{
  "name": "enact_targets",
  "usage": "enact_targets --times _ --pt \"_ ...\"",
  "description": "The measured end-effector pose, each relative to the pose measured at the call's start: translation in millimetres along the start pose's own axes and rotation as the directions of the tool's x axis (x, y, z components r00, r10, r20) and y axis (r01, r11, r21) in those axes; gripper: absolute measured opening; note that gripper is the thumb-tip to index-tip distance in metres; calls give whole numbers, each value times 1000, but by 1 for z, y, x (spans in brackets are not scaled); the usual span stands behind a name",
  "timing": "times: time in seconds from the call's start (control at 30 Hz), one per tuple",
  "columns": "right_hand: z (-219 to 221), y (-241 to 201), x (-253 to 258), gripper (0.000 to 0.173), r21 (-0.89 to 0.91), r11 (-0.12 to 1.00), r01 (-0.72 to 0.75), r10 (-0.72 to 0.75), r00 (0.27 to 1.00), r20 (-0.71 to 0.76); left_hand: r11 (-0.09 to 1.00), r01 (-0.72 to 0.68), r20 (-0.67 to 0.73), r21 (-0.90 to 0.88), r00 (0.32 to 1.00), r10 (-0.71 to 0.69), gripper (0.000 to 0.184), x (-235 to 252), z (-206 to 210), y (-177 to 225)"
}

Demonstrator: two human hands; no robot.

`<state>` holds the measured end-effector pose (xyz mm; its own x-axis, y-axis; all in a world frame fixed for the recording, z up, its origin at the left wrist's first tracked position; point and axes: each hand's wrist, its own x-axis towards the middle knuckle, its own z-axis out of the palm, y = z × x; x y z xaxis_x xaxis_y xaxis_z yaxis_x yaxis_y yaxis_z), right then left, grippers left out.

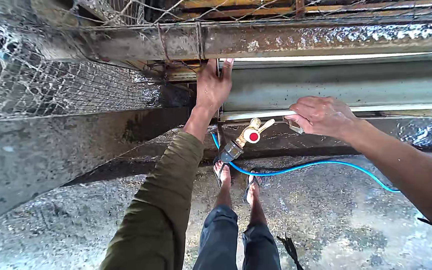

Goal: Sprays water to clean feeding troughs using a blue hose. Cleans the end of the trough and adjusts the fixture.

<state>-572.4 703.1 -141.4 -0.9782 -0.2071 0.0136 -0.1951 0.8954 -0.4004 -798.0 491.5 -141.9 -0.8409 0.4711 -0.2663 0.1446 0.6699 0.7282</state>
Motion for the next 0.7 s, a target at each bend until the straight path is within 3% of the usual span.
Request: enact_targets --times 0.1,0.17,0.23,0.3,0.33,0.43,0.53,0.63,0.7 --pt "3 1 0 41 -9 1000 13 -13 1000 -4 995 -25 -22 93 999 27 44 -1 2 1" --pt "5 0 -1 42 -1 1000 6 -6 1000 4 999 -35 -4 19 999 35 46 0 3 -6" --pt "4 -1 -3 43 15 1000 -5 4 1000 18 968 26 117 -251 993 4 50 -2 -2 -17" --pt "2 -2 -6 42 37 999 -19 18 999 41 819 186 315 -543 949 -7 63 -12 -6 -34" --pt "1 -2 -5 42 42 999 -14 12 999 43 755 256 350 -604 936 -37 67 -21 -3 -43" --pt "0 -3 -4 41 38 999 -1 0 1000 21 656 334 301 -677 939 -169 56 -56 26 -65" --pt "5 -4 -5 41 61 998 -16 15 1000 15 575 218 201 -789 975 -93 48 -81 39 -79" --pt "3 -4 -3 39 75 996 -46 43 998 39 520 195 151 -832 981 -126 36 -76 40 -62" --pt "3 -1 1 40 84 996 -43 41 999 26 666 62 58 -743 998 -28 26 -75 36 -54"
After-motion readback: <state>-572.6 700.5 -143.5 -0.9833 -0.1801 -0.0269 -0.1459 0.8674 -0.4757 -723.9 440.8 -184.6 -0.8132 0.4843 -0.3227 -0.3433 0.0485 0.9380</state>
